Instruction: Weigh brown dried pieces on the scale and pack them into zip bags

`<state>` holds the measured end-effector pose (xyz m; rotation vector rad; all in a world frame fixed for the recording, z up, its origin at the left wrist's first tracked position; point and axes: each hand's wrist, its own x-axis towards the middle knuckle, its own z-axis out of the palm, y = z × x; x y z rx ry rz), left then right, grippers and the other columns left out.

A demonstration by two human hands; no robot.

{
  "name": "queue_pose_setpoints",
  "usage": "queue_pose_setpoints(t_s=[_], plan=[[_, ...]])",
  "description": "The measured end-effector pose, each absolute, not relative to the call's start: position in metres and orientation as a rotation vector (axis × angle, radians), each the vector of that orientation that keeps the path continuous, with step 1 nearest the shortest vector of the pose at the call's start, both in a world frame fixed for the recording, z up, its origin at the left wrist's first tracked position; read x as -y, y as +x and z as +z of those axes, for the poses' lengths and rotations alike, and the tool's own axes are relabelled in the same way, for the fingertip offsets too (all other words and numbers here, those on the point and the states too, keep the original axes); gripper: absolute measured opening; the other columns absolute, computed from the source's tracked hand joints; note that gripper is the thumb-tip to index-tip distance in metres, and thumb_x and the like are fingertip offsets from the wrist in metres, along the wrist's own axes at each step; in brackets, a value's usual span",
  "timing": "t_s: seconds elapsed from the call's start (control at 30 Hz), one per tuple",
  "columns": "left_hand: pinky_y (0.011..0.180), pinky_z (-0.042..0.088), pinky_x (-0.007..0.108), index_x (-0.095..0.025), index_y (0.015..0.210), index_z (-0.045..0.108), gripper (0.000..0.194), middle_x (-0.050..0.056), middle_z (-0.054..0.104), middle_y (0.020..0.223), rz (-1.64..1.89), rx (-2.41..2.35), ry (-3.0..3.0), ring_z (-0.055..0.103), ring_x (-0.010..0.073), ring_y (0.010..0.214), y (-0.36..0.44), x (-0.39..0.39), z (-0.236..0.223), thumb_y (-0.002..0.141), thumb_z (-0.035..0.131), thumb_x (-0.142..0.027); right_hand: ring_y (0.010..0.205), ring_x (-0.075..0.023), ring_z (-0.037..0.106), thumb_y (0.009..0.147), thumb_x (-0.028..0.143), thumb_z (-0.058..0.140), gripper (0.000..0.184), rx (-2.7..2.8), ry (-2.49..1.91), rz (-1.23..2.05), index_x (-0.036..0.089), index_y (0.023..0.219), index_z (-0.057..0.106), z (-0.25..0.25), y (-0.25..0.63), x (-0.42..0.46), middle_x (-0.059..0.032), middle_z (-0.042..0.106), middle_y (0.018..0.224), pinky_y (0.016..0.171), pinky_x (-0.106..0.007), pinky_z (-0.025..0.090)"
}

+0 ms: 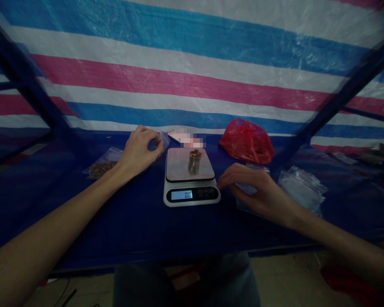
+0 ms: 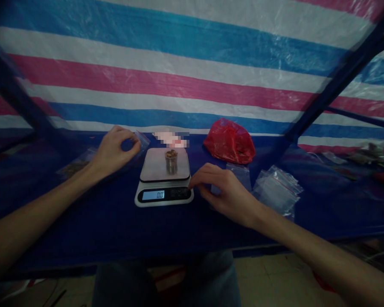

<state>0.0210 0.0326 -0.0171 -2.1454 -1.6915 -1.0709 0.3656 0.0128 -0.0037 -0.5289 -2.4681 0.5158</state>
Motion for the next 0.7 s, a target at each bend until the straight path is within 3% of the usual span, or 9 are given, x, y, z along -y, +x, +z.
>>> queue_pose_setpoints(t_s=[0.2,0.4,0.7], plan=[[0.090,0.050,0.042,-0.023,0.074,0.063,0.017,0.005,0.071,0.082,-1.049,1.751,-2.120,0.060,0.0260,0.095,0.019,-0.034,-0.019,0.086,0.056,-0.032,0.099,-0.0240,0.069,0.095,0.007,0.053,0.028,2.505,-0.429,0.361,0.024,0.105,0.074,0.002,0.365,-0.011,-0.0076,0.076,0.105,0.086,-0.040,0.056],[0.086,0.052,0.041,-0.023,0.077,0.066,0.020,0.005,0.073,0.083,-1.077,1.778,-2.114,0.065,0.0250,0.089,0.015,-0.032,-0.018,0.090,0.056,-0.035,0.098,-0.0233,0.069,0.096,0.016,0.058,0.031,2.233,-0.591,0.354,0.023,0.126,0.065,0.024,0.326,-0.056,-0.0066,0.073,0.105,0.086,-0.038,0.056],[0.087,0.056,0.035,-0.025,0.094,0.077,0.024,-0.001,0.082,0.095,-1.278,1.790,-2.085,0.073,0.0205,0.087,0.023,-0.022,-0.009,0.097,0.057,-0.037,0.098,-0.0225,0.065,0.099,0.017,0.054,0.031,1.972,-0.647,0.285,0.024,0.129,0.060,-0.002,0.307,-0.078,-0.0068,0.068,0.110,0.086,-0.038,0.056]])
